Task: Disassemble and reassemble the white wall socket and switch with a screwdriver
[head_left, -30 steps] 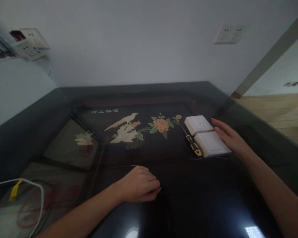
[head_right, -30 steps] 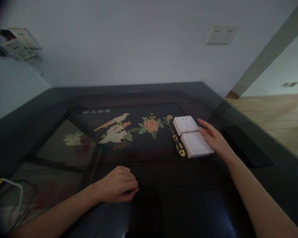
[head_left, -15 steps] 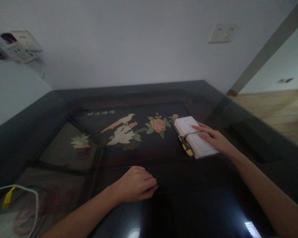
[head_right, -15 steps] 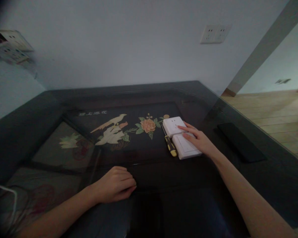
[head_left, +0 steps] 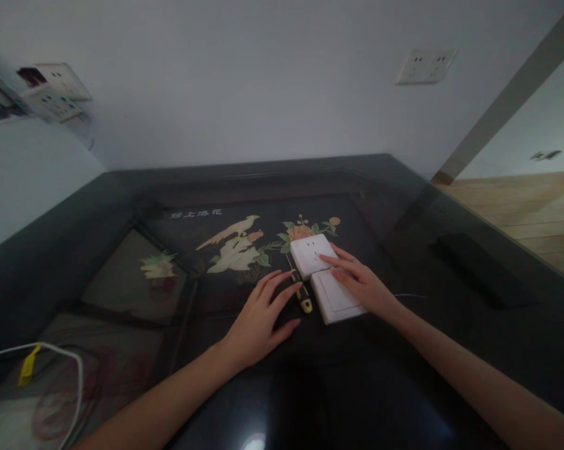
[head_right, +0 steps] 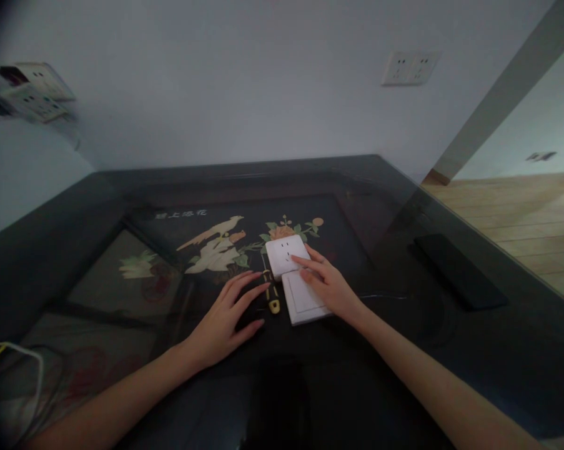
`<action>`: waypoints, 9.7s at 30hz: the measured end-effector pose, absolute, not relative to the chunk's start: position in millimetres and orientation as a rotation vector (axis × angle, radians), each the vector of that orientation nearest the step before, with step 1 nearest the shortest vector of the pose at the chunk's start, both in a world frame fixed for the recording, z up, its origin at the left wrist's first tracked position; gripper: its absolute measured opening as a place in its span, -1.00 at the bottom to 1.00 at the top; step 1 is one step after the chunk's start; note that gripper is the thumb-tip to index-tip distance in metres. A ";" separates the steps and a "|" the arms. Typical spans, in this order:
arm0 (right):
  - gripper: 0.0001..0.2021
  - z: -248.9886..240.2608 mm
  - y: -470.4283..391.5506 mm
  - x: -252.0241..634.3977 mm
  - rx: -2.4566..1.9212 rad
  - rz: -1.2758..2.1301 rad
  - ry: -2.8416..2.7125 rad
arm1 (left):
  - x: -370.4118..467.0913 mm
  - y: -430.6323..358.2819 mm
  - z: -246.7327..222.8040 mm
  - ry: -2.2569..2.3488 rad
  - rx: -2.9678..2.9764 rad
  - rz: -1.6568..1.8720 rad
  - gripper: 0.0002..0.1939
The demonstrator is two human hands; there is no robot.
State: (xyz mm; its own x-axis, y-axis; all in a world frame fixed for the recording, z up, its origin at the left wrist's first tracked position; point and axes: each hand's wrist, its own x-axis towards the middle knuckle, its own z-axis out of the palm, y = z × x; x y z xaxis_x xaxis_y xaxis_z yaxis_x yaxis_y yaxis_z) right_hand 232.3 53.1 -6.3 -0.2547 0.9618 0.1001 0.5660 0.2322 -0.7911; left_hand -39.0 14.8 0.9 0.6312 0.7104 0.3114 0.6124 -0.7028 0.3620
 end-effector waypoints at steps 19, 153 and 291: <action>-0.25 31.3 11.9 252.7 -1.381 0.956 -2.209 | -41.6 13.4 -4.2 1.180 2.685 0.627 -0.75; -0.42 133.4 50.0 164.8 -0.480 1.346 -1.223 | -7.5 -8.7 -1.6 0.873 1.639 0.971 0.12; -0.62 92.7 61.1 134.7 -0.698 1.307 -1.665 | -3.5 -8.3 3.1 0.853 1.660 1.025 -0.11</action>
